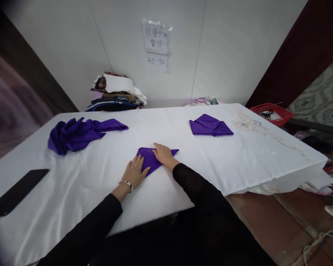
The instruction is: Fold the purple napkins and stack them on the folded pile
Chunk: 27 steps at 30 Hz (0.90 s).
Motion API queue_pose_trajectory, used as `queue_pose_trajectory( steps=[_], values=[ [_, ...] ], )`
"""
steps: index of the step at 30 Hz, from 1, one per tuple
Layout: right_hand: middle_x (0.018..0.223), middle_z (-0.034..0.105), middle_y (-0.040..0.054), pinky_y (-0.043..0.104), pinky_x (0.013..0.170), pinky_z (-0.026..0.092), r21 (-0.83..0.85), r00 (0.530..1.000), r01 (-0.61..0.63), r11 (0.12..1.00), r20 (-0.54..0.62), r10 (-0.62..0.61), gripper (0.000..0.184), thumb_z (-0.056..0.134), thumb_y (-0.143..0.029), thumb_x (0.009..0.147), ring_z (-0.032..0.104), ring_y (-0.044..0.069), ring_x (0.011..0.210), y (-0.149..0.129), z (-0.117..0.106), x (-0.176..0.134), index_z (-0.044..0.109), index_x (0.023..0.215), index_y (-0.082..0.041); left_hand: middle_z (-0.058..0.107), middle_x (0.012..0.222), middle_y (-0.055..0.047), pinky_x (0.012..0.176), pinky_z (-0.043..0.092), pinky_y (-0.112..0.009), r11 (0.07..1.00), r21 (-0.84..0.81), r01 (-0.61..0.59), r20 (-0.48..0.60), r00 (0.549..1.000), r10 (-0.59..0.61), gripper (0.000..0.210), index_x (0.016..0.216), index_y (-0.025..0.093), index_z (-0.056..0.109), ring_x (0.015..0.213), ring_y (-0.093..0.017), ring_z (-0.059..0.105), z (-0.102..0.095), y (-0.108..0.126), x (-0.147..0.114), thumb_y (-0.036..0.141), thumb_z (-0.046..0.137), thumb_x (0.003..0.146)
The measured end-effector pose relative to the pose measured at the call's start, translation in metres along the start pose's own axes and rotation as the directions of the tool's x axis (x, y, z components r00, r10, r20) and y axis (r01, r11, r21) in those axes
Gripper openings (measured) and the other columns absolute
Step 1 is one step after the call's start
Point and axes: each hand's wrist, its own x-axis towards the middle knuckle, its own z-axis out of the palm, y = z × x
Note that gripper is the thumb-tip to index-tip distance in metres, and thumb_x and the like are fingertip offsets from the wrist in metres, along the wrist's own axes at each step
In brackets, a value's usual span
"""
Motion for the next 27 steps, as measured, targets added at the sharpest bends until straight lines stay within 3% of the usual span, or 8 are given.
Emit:
queue_pose_trajectory(
  steps=[4, 10, 16, 20, 22, 24, 27],
  values=[
    [0.127, 0.058, 0.0073, 0.031, 0.091, 0.041, -0.024, 0.998, -0.064, 0.998, -0.025, 0.063, 0.043, 0.032, -0.036, 0.096, 0.056, 0.020, 0.110, 0.022, -0.013, -0.016, 0.042, 0.134, -0.021, 0.028, 0.150, -0.016, 0.111, 0.021, -0.049, 1.000, -0.022, -0.016, -0.021, 1.000, 0.015, 0.065, 0.140, 0.007, 0.036, 0.139, -0.029, 0.021, 0.002, -0.001, 0.000, 0.049, 0.031, 0.090],
    [0.108, 0.067, 0.0105, 0.034, 0.085, 0.040, -0.111, 0.971, -0.237, 0.965, -0.015, 0.237, 0.045, 0.026, -0.034, 0.096, 0.060, 0.024, 0.099, 0.052, -0.032, -0.037, 0.042, 0.135, -0.018, 0.030, 0.150, -0.016, 0.111, 0.021, -0.050, 0.999, -0.033, -0.030, -0.043, 0.999, 0.028, 0.064, 0.140, 0.010, 0.037, 0.139, -0.029, 0.021, 0.004, -0.002, 0.001, 0.051, 0.030, 0.091],
    [0.113, 0.063, 0.0114, 0.036, 0.091, 0.036, -0.170, 0.959, -0.284, 0.944, -0.062, 0.277, 0.038, 0.036, -0.024, 0.091, 0.054, 0.026, 0.106, 0.069, -0.038, -0.045, 0.054, 0.124, -0.018, 0.027, 0.151, -0.014, 0.112, 0.019, -0.048, 1.000, -0.011, 0.000, 0.004, 1.000, 0.000, 0.067, 0.141, 0.008, 0.034, 0.140, -0.028, 0.019, 0.002, 0.000, 0.001, 0.051, 0.028, 0.091],
    [0.111, 0.063, 0.0114, 0.035, 0.091, 0.038, -0.076, 0.950, -0.299, 0.951, -0.111, 0.290, 0.039, 0.034, -0.022, 0.092, 0.054, 0.024, 0.104, 0.072, -0.046, -0.045, 0.055, 0.124, -0.015, 0.027, 0.151, -0.015, 0.111, 0.020, -0.049, 1.000, -0.011, -0.001, -0.006, 1.000, 0.001, 0.065, 0.140, 0.009, 0.035, 0.140, -0.029, 0.020, 0.001, 0.002, 0.001, 0.050, 0.029, 0.091],
    [0.116, 0.062, 0.0113, 0.035, 0.095, 0.037, -0.007, 0.959, -0.232, 0.973, -0.171, 0.227, 0.040, 0.032, -0.026, 0.094, 0.053, 0.023, 0.108, 0.061, -0.048, -0.045, 0.054, 0.125, -0.014, 0.028, 0.150, -0.015, 0.111, 0.020, -0.049, 1.000, -0.008, -0.003, -0.010, 1.000, 0.003, 0.064, 0.140, 0.010, 0.036, 0.140, -0.028, 0.020, 0.001, 0.002, 0.001, 0.050, 0.029, 0.091],
    [0.126, 0.057, 0.0102, 0.037, 0.102, 0.033, 0.025, 0.982, -0.053, 0.998, -0.183, 0.057, 0.042, 0.032, -0.033, 0.095, 0.047, 0.022, 0.118, 0.040, -0.046, -0.045, 0.051, 0.128, -0.016, 0.028, 0.151, -0.015, 0.112, 0.019, -0.048, 1.000, -0.005, -0.002, -0.009, 1.000, 0.002, 0.065, 0.140, 0.010, 0.036, 0.140, -0.028, 0.019, 0.002, 0.001, 0.002, 0.050, 0.029, 0.090],
    [0.143, 0.043, 0.0070, 0.042, 0.110, 0.021, 0.045, 0.968, 0.252, 0.967, -0.029, -0.251, 0.050, 0.035, -0.046, 0.094, 0.031, 0.022, 0.134, 0.002, -0.035, -0.042, 0.041, 0.137, -0.022, 0.026, 0.151, -0.015, 0.112, 0.019, -0.049, 1.000, -0.014, 0.003, 0.002, 1.000, -0.003, 0.066, 0.141, 0.008, 0.034, 0.140, -0.028, 0.018, 0.002, 0.000, 0.002, 0.050, 0.029, 0.090]
  ],
)
